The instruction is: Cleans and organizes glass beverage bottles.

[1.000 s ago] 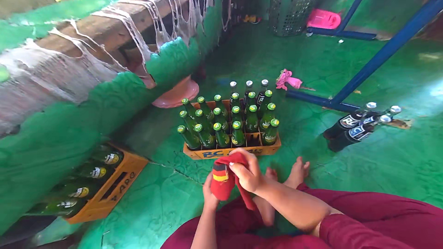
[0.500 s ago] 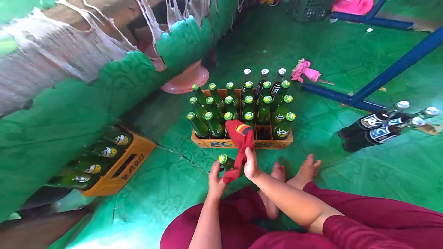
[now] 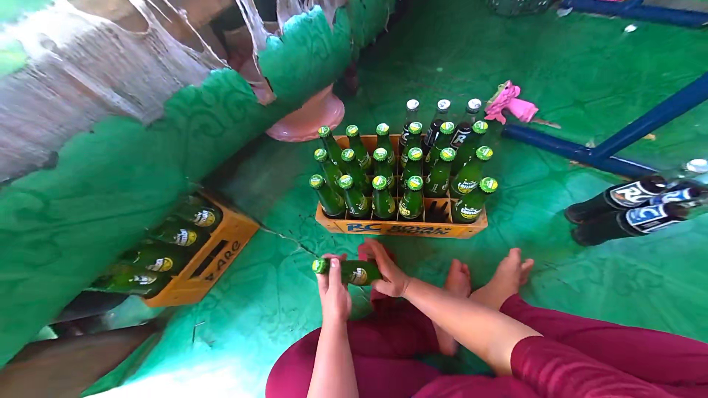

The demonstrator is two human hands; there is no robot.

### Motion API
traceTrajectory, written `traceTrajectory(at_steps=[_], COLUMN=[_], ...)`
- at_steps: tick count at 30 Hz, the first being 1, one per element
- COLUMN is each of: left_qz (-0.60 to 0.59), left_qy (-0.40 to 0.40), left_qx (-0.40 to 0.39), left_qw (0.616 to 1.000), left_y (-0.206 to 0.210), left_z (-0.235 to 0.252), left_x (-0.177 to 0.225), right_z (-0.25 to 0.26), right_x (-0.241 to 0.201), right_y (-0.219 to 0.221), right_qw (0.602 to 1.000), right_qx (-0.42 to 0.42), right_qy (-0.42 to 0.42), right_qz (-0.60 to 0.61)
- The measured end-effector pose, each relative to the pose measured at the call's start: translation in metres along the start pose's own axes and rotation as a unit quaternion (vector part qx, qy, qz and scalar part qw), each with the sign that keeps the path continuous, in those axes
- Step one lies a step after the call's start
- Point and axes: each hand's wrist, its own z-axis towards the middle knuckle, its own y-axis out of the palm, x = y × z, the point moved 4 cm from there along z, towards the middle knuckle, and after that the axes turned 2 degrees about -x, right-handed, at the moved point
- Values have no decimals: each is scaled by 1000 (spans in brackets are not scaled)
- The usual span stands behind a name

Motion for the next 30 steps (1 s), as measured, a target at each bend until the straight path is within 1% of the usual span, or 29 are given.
traceTrajectory(at_steps=[1, 2, 3, 5, 6, 7, 8, 9, 10, 11, 12, 13, 14, 15, 16, 17, 18, 20, 23, 24, 25, 26, 28, 30], left_qz=[-1, -13, -32, -68, -79, -84, -83, -79, -74, -73, -74, -82, -95, -108, -121, -128, -133, -141, -170, -174, -176, -179, -179, -183], left_qy=[-13, -22, -23, -17, -13, -11, -10, -9, -10, -12, -14, -16, -16, -15, -19, -26, -34, -64, -93, -95, -98, -106, -128, -118], left_qx=[31, 52, 70, 104, 119, 133, 145, 159, 171, 182, 189, 191, 187, 173, 149, 130, 119, 126, 132, 131, 129, 131, 172, 180], left_qw=[999, 998, 997, 992, 990, 988, 986, 984, 982, 981, 979, 978, 978, 979, 981, 983, 983, 980, 972, 971, 971, 969, 960, 959], left_y=[-2, -4, -7, -13, -16, -19, -21, -23, -24, -24, -22, -19, -17, -14, -11, -8, -5, -6, -6, -3, 0, 2, 3, 3], left_z=[3, 5, 7, 11, 12, 12, 12, 11, 10, 9, 8, 7, 7, 6, 5, 3, 0, -3, -6, -6, -5, -3, -2, -4], left_x=[2, 2, 2, 2, 3, 4, 4, 4, 4, 5, 5, 6, 4, 1, -2, -5, -7, -11, -15, -16, -17, -17, -16, -11], right_z=[-3, -6, -10, -22, -29, -35, -36, -36, -33, -27, -15, -1, 12, 24, 31, 32, 29, 19, 3, -2, -8, -14, -30, -47], right_x=[1, 0, -1, 3, 8, 11, 10, 5, -2, -12, -25, -39, -54, -66, -73, -74, -70, -53, -33, -30, -27, -23, -13, 2], right_y=[-4, -9, -14, -23, -27, -32, -37, -41, -44, -45, -42, -35, -24, -10, 5, 19, 30, 34, 21, 18, 13, 7, -11, -35], right_qw=[999, 994, 981, 927, 898, 880, 883, 905, 934, 960, 977, 987, 993, 998, 999, 996, 990, 967, 932, 919, 910, 908, 916, 925], right_qx=[-38, -79, -117, -188, -215, -229, -215, -169, -98, -19, 44, 70, 55, 16, -32, -64, -59, -17, 22, 40, 49, 49, 22, -11], right_qy=[12, 46, 106, 242, 295, 327, 334, 324, 298, 254, 197, 144, 102, 67, 41, 12, -31, -109, -170, -182, -173, -147, -47, 69], right_qz=[-19, -60, -110, -216, -245, -257, -249, -220, -171, -115, -62, -19, 6, 8, -13, -60, -125, -231, -318, -347, -373, -390, -397, -374])
